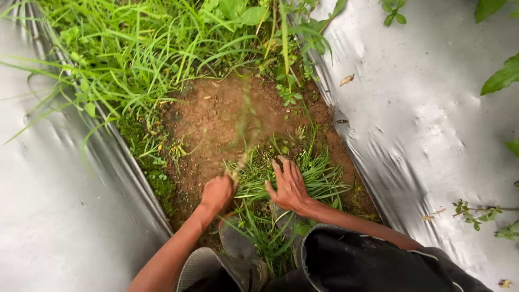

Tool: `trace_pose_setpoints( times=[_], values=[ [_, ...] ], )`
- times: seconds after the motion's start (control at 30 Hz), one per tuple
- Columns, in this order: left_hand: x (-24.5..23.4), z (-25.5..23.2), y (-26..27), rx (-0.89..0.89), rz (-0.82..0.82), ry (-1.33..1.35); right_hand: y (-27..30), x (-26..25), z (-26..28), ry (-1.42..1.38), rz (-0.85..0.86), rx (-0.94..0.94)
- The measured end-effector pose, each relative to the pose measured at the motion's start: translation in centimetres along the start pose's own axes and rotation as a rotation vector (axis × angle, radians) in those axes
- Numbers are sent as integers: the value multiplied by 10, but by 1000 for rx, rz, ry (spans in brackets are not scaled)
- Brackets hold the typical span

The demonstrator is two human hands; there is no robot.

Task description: The person uses a curved hand hoe to loosen soil and remove weeds from a narrow strip of ground between two rows covered in plastic mulch. They repeatedly pull up the weeds by hand and toss them aside while working along the bed.

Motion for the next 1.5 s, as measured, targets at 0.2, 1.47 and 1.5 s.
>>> trace_pose_setpoints(
  times=[0.2,1.47,1.5],
  values=[
    [-19,-11,27,18,3,-3,-6,6,1,166,37,-8],
    [-64,39,65,-49,-425,865,-56,-99,82,631,200,-332],
    [-84,32,62,-43,-435,860,-88,-122,87,631,188,-335]
  ],
)
Point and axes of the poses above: each hand's wrist, its own y-axis away from the middle knuckle, its own x-axis out of the palm, z = x × y, the point moved 2 cm from there along -y, towards the middle knuckle, and after that the axes turned 6 degrees about z, right-handed, at the moved point
